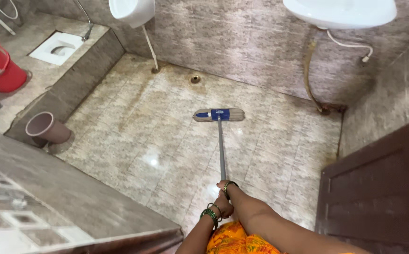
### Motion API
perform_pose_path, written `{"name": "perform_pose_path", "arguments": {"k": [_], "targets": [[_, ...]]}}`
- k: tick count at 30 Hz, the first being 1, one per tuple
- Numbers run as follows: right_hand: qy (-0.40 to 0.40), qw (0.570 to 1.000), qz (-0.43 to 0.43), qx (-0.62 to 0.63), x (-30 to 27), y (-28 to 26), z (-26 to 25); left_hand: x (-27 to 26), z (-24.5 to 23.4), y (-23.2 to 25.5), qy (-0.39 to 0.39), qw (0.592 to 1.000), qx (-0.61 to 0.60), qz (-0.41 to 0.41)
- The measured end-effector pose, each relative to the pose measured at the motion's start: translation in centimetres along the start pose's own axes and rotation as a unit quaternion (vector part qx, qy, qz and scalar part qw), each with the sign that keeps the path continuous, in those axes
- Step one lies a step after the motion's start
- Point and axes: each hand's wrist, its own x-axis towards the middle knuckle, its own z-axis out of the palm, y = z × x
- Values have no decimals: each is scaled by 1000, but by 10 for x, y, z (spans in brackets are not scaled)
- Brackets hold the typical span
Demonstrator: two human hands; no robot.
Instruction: The person cleans the bathroom floor by using a brush on a long handle to scrub the tiled surface.
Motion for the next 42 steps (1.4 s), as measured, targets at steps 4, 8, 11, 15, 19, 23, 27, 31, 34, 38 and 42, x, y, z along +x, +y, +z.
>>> {"name": "perform_pose_path", "arguments": {"k": [4,8,11,15,19,23,27,31,34,38,42], "targets": [[-2,1000,10,23,31,-26,-53,28,-52,9,28,994,-101,12],[-9,997,38,60,49,-34,-97,56,-91,29,41,985,-167,15],[-3,995,64,81,57,-37,-139,89,-123,53,33,977,-210,-7],[6,989,95,114,55,-45,-172,125,-120,69,125,966,-222,45],[13,984,114,134,38,-49,-184,140,-107,69,142,969,-200,38],[-4,987,111,114,20,-56,-176,126,-92,59,179,951,-244,59],[-42,990,107,88,-11,-53,-143,95,-72,50,139,957,-254,-12],[-93,986,117,75,-59,-37,-104,59,-16,41,154,951,-266,-18],[-133,980,130,72,-107,-19,-81,36,33,41,161,945,-285,-19],[-195,964,160,81,-163,1,-44,1,84,51,168,933,-318,-21],[-217,955,184,83,-202,16,-37,-22,105,67,169,928,-330,-17]]}}
